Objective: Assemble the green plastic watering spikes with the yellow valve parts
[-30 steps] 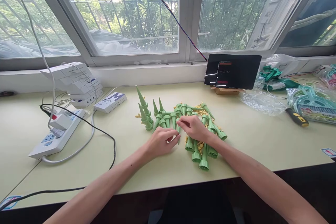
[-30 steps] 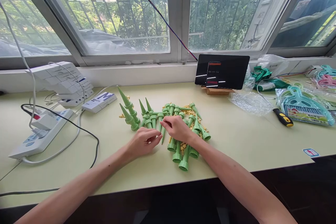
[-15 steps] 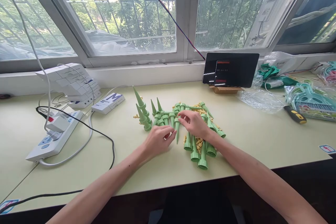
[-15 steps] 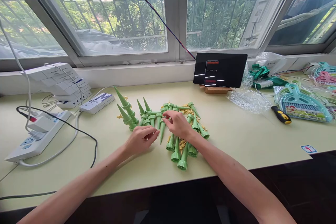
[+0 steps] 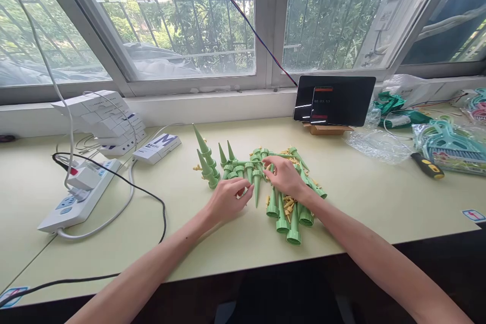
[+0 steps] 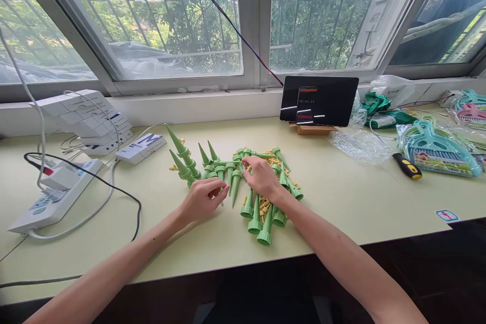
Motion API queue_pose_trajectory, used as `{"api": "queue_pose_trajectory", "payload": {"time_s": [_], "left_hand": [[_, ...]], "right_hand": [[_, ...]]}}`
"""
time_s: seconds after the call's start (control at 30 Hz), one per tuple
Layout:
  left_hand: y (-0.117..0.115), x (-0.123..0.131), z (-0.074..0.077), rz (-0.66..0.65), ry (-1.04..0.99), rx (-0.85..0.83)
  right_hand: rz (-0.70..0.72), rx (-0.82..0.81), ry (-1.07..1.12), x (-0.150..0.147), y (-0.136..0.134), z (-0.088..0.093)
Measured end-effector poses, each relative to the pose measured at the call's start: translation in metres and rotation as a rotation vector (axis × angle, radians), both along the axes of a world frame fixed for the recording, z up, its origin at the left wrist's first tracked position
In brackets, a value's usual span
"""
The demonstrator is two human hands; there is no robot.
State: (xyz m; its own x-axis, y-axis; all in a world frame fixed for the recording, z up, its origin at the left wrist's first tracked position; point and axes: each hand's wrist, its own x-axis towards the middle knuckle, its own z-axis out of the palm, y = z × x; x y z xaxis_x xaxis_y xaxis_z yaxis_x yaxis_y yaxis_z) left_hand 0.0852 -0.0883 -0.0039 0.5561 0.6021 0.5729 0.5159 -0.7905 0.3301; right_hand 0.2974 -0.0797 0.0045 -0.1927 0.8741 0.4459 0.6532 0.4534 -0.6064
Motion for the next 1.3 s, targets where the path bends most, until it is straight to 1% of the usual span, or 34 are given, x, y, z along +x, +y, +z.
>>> {"api": "queue_pose_trajectory", "payload": {"time_s": [0.13, 0.3, 0.6, 1.07, 1.3], "left_hand": [[0.0002, 0.0005, -0.0006, 0.023, -0.004, -0.007], [-0.0011, 0.0018, -0.0006, 0.016, 0.006, -0.021], [-0.0012, 0.0024, 0.0004, 0.011, 0.008, -0.035], [-0.0013, 0.0015, 0.0009, 0.012, 0.018, -0.046], [-0.0015, 0.0029, 0.0014, 0.008, 0.02, -0.052]], "right_hand": [[0.024, -0.002, -0.026, -0.0002, -0.0005, -0.0001], [0.089, -0.012, -0.043, -0.0022, -0.0023, -0.0007], [0.108, -0.054, -0.062, -0.0037, -0.0032, -0.001], [0.144, -0.065, -0.05, -0.0044, -0.0027, -0.0046], [0.164, -0.079, -0.027, -0.0065, -0.005, -0.0027]]}}
